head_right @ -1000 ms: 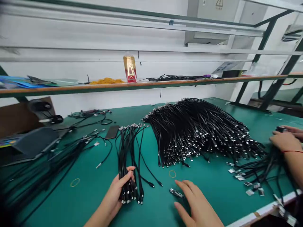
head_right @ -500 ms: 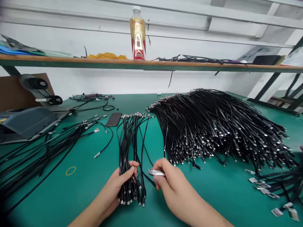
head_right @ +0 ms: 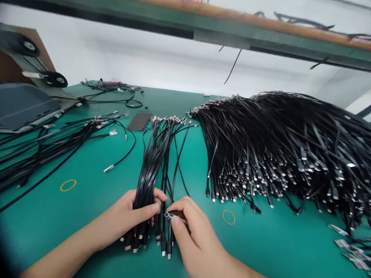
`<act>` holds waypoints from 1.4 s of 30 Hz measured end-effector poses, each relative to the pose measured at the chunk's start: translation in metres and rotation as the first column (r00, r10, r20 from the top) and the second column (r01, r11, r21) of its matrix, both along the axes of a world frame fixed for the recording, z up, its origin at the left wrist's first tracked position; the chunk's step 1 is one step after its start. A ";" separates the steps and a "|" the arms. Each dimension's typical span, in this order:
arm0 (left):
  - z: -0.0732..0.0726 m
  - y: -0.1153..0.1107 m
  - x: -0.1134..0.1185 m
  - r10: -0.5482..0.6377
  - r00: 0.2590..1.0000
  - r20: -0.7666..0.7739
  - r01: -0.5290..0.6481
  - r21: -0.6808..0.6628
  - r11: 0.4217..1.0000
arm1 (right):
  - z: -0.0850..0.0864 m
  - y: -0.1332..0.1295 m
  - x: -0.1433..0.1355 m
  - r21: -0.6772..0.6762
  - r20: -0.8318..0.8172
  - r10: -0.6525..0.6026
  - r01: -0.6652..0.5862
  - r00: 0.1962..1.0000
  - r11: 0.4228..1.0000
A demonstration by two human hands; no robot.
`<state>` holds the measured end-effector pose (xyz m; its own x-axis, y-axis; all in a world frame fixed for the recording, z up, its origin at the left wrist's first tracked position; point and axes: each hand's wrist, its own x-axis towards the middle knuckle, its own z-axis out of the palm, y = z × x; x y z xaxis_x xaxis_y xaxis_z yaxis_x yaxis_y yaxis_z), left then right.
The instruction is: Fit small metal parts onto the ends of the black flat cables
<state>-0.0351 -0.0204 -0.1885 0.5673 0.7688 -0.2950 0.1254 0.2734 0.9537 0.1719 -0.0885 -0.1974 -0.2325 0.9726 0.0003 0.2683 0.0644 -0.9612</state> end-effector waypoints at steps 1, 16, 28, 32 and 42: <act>0.001 0.001 0.000 -0.003 1.000 0.000 0.003 -0.005 1.000 | -0.002 0.001 0.000 0.011 0.024 0.001 -0.001 1.000 1.000; 0.000 0.004 0.000 -0.012 1.000 -0.004 0.012 -0.061 0.998 | -0.002 0.008 0.005 0.107 0.243 0.161 -0.192 0.956 0.976; -0.003 0.003 0.000 0.011 1.000 0.000 -0.011 -0.063 0.998 | 0.001 0.006 0.005 0.096 0.329 0.080 -0.118 0.941 0.988; -0.004 0.002 0.001 0.026 1.000 0.004 -0.026 -0.051 0.998 | 0.002 0.008 0.005 0.078 0.322 0.078 -0.109 0.943 0.991; 0.005 0.003 0.003 0.023 0.997 -0.071 -0.029 -0.079 0.996 | 0.004 0.015 -0.006 0.235 0.191 0.000 -0.046 0.982 0.971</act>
<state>-0.0321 -0.0178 -0.1834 0.5233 0.7554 -0.3944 0.1830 0.3524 0.9178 0.1663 -0.0735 -0.1934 -0.2732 0.9440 0.1848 0.4387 0.2933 -0.8494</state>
